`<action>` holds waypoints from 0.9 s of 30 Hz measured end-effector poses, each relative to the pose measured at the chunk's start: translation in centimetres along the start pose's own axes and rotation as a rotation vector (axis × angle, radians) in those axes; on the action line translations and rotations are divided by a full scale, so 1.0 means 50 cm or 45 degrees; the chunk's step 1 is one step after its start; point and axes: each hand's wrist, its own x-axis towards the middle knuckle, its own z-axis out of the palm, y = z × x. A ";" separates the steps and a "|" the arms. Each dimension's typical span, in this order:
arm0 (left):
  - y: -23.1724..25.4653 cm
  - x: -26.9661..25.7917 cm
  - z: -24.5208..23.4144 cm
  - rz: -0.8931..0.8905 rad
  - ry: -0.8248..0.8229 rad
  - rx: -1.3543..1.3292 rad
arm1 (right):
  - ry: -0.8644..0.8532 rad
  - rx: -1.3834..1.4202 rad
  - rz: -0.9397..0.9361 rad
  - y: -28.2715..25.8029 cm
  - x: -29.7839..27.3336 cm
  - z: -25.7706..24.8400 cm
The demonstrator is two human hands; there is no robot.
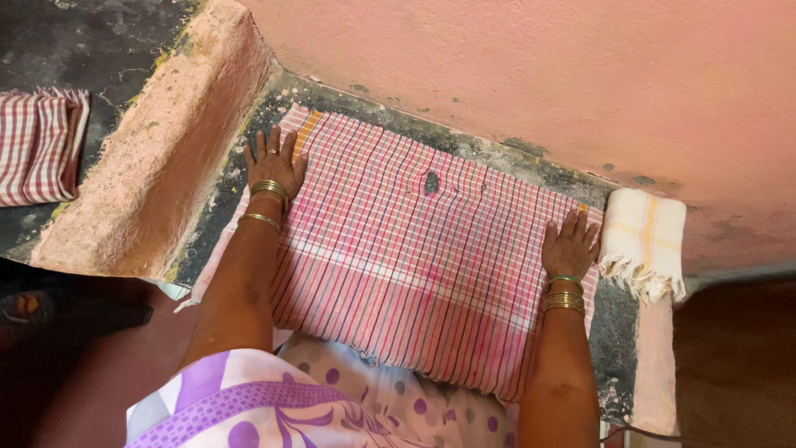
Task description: The person folds a white and yellow checkered cloth on a stone slab, then folds a red and white checkered cloth. Both cloths are folded into compact rectangles and placed on the slab.
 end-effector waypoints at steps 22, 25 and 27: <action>0.098 -0.270 -0.047 -0.021 -0.188 0.586 | -0.423 -0.187 0.223 -0.207 -0.251 -0.141; 0.231 -0.419 -0.007 0.416 -0.160 0.362 | -0.228 -0.038 -0.328 -0.359 -0.407 -0.118; 0.271 -0.500 0.019 0.529 -0.284 0.118 | -0.296 -0.080 -0.473 -0.425 -0.500 -0.111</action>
